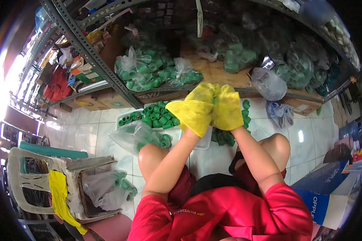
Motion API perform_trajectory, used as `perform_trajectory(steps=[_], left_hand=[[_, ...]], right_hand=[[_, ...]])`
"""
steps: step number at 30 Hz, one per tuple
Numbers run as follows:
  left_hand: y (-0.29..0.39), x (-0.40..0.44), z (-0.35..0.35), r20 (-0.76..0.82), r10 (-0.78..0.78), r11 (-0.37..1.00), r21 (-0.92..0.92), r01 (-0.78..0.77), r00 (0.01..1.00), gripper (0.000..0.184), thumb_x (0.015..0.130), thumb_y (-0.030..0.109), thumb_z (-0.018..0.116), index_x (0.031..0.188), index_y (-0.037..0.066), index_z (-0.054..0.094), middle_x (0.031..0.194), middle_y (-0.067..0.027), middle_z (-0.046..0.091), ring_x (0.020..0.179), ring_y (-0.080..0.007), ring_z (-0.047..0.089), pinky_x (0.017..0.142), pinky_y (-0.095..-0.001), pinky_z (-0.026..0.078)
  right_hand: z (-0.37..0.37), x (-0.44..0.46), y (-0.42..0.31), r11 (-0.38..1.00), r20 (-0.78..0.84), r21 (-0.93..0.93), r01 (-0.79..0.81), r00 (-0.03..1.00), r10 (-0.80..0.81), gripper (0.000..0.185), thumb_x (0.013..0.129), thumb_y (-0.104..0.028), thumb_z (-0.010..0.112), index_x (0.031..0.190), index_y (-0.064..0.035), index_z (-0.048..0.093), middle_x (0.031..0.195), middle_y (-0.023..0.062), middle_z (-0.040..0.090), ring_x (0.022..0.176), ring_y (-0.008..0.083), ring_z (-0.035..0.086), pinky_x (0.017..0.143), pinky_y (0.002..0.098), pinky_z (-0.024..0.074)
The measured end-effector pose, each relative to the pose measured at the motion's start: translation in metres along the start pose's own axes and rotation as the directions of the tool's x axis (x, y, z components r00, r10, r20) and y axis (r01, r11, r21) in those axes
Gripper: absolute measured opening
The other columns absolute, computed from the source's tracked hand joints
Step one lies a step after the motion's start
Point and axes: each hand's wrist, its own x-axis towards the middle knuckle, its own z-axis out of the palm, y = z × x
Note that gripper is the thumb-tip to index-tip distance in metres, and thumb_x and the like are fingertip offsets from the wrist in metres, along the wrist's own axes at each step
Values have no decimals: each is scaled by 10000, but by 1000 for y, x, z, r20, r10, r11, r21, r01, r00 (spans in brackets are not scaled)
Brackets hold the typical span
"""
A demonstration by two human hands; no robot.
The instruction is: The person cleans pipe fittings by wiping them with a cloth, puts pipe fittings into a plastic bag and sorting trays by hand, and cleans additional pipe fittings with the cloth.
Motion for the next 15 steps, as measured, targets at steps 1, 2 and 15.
perform_trajectory(steps=[1,2,15], left_hand=[[2,-6,8,-43,20,998,-62,-23,999,347,829,190,482,1149,58,464,1122,-106,499,1036,-236,465,888,-347,366],[1,-10,12,-87,40,991,-123,-50,995,380,845,197,474,1196,63,421,1182,-97,460,1087,-224,433,930,-337,341],[3,20,-11,261,-398,88,-944,319,880,252,848,251,455,963,42,536,954,-122,568,846,-262,566,751,-384,479]], right_hand=[[0,-2,0,1000,-29,-13,8,1000,-8,253,701,-192,521,895,-32,549,912,152,543,857,317,502,726,385,394],[1,-3,0,999,-59,-28,15,998,-17,248,700,-192,521,888,-33,551,908,151,546,853,315,505,722,382,396],[-40,38,33,913,411,356,-200,911,40,419,696,-225,551,1074,-56,484,1024,108,514,932,270,479,821,345,365]])
